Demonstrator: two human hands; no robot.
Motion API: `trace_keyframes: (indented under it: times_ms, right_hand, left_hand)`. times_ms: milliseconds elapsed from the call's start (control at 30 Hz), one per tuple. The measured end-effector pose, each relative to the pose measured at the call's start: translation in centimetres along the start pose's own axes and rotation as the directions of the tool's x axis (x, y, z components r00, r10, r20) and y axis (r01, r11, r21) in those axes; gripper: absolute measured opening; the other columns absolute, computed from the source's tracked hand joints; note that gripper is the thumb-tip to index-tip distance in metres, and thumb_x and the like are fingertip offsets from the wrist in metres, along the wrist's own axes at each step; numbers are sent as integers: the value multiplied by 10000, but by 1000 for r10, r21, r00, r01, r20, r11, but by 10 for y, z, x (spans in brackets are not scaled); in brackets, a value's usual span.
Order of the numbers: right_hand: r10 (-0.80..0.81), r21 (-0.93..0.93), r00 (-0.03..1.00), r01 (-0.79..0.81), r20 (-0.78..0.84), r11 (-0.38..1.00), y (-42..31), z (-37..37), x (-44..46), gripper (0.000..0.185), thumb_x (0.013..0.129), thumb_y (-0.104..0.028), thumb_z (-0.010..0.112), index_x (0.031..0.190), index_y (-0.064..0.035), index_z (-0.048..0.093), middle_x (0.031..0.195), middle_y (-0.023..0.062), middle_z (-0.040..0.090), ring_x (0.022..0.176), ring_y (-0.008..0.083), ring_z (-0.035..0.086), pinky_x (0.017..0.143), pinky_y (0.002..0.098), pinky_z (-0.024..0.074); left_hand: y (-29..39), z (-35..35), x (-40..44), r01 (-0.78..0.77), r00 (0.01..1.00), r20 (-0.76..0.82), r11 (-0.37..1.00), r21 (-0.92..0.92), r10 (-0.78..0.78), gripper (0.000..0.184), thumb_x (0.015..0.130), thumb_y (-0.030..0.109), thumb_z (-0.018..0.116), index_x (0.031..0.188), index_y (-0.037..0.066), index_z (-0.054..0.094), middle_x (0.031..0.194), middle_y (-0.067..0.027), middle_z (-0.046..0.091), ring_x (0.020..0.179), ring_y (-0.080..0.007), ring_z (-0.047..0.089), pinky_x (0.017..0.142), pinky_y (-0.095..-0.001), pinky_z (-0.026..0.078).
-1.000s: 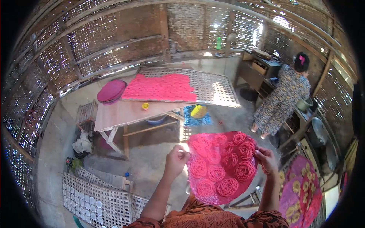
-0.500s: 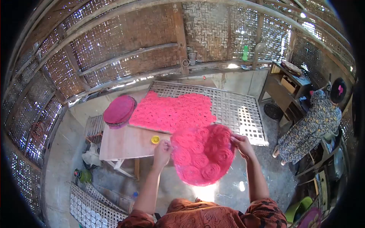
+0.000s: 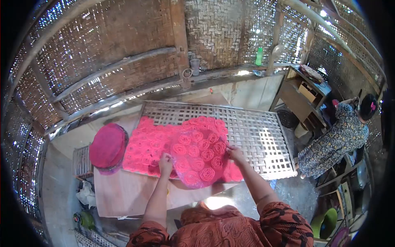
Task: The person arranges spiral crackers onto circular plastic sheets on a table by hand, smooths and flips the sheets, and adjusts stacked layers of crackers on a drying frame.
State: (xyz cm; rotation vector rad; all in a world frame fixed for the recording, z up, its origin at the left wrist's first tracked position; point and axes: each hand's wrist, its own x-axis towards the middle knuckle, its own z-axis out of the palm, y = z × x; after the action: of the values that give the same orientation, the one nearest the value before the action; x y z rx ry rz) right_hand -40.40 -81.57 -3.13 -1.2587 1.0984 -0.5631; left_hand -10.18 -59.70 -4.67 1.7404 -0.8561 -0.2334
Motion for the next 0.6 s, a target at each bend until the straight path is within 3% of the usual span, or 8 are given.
trace_keyframes:
  times_ms: [67, 133, 167, 200, 267, 333, 400, 600]
  right_hand:
    - [96, -108, 995, -99, -29, 989, 33, -7, 31, 211, 879, -193, 569, 1041, -91, 658, 804, 58, 657, 638, 171, 597, 578, 331, 492]
    - [-314, -717, 949, 215, -7, 663, 63, -16, 44, 168, 821, -180, 599, 943, -79, 654, 750, 148, 642, 616, 328, 603, 595, 427, 495]
    - [-238, -749, 958, 39, -161, 661, 44, -9, 32, 177, 769, -179, 609, 907, -72, 642, 820, 210, 610, 737, 421, 584, 686, 478, 483]
    - [-216, -751, 962, 18, -166, 660, 29, -3, 22, 177, 769, -179, 609, 907, -72, 642, 820, 210, 610, 737, 421, 584, 686, 478, 483]
    - [-571, -786, 819, 317, -56, 531, 13, 3, 18, 176, 760, -180, 610, 892, -68, 634, 886, 205, 598, 823, 393, 582, 745, 465, 475]
    - [-487, -733, 872, 369, 58, 572, 18, 8, 32, 242, 730, -226, 654, 908, -64, 633, 952, 190, 587, 923, 378, 557, 807, 465, 456]
    - [-367, -855, 874, 432, 318, 289, -3, 22, 26, 291, 711, -245, 686, 923, -54, 627, 983, 157, 591, 951, 370, 546, 820, 465, 452]
    - [-319, -827, 812, 547, 488, 128, 10, 20, 42, 368, 717, -272, 677, 1005, -58, 599, 1011, 148, 569, 970, 325, 542, 818, 437, 437]
  left_hand:
    - [-39, 7, 8, 65, 995, 68, 990, 128, -75, 135, 743, -33, 563, 850, 41, 526, 667, -98, 585, 609, -194, 604, 564, -319, 460]
    - [-40, 3, 7, 139, 978, 120, 963, 230, -170, 141, 734, 8, 596, 857, 47, 540, 753, -121, 597, 734, -258, 614, 648, -372, 473]
    - [-28, 0, 5, 59, 996, 31, 908, 414, -79, 144, 732, 30, 612, 858, 52, 545, 810, -121, 594, 801, -273, 598, 697, -395, 467]
    - [-13, 0, 5, -7, 999, -38, 811, 585, 36, 149, 731, 51, 627, 858, 57, 551, 867, -122, 591, 869, -287, 582, 746, -417, 461]
    - [12, 14, 15, -62, 998, 29, 778, 625, 56, 143, 732, 84, 643, 854, 70, 570, 928, -119, 570, 947, -316, 538, 810, -442, 437]
    - [37, 44, 14, -329, 924, 308, 883, 336, 227, 124, 737, 89, 641, 848, 74, 588, 892, -115, 567, 915, -310, 550, 798, -423, 447]
    - [34, 91, 6, -400, 829, 480, 904, 149, 288, 120, 735, 107, 649, 839, 70, 602, 871, -115, 560, 886, -307, 549, 800, -412, 446]
    - [52, 154, -9, -511, 724, 655, 805, 301, 215, 176, 717, 131, 693, 847, 56, 601, 941, -94, 542, 920, -294, 523, 820, -398, 442]
